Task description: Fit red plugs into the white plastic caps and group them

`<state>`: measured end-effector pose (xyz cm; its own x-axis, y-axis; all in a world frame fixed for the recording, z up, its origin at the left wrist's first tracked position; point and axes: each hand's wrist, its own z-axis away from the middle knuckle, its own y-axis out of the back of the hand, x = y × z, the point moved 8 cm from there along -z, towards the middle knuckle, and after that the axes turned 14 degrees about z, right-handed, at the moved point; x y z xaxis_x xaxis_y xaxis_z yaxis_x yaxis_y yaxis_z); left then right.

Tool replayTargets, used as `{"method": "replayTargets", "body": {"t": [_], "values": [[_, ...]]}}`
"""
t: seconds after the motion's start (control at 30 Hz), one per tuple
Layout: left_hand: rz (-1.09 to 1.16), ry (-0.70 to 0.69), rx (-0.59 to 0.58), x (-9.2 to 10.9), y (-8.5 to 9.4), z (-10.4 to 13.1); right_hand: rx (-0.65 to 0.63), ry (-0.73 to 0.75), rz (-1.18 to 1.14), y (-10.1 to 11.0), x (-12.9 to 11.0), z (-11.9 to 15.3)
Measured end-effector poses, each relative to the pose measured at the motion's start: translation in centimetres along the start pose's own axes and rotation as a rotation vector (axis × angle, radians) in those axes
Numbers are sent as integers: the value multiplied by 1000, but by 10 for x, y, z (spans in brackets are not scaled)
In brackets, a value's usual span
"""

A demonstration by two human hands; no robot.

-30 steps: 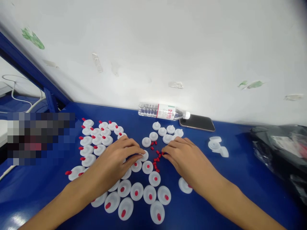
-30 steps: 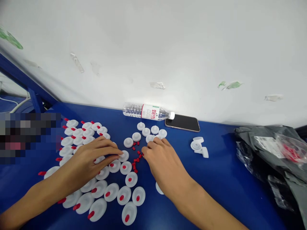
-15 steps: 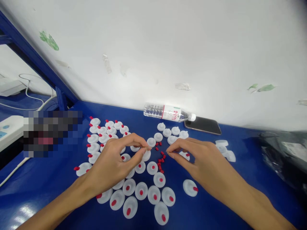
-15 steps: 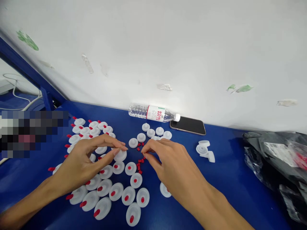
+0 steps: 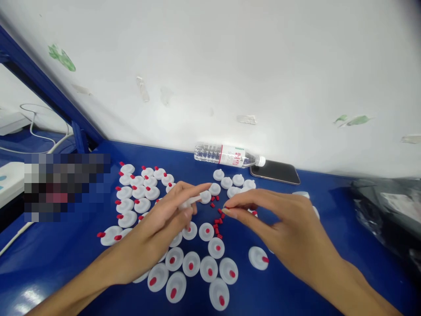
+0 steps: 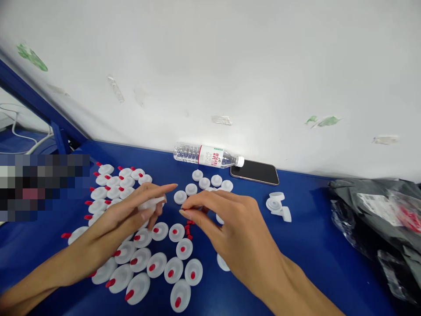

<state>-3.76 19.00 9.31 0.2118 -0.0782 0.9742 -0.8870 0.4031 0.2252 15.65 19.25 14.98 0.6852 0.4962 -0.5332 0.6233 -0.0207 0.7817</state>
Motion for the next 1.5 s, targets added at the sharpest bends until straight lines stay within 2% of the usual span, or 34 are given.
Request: {"method": "replayTargets", "body": {"t": [0.13, 0.33, 0.47, 0.6, 0.67, 0.8, 1.0, 1.1, 1.2, 1.37, 1.5], "values": [[59, 0, -11, -3, -4, 2, 1, -41, -105, -5, 0, -2], [93, -103, 14, 2, -8, 5, 37, -83, -167, -12, 1, 0], [130, -94, 8, 0, -13, 5, 34, -73, -183, -17, 1, 3], [228, -89, 58, -3, -12, 5, 20, -59, -203, -20, 0, 3], [241, -83, 34, -4, -15, 4, 22, -52, -203, -21, 0, 2], [174, -105, 20, -3, -16, 2, 5, -66, -180, -21, 2, 1], [-129, -175, 118, 2, -6, 3, 16, -111, -232, -21, 4, 1], [-104, -201, 152, 4, -3, 3, 42, -137, -292, -25, 5, 2], [-43, -228, 123, 4, -9, 3, 79, -130, -338, -28, 3, 4], [-73, -289, 90, 4, -15, 4, 29, -74, -266, -28, -1, 5], [-225, -263, 116, 3, -4, 0, 47, -101, -80, -11, 6, 1]]}}
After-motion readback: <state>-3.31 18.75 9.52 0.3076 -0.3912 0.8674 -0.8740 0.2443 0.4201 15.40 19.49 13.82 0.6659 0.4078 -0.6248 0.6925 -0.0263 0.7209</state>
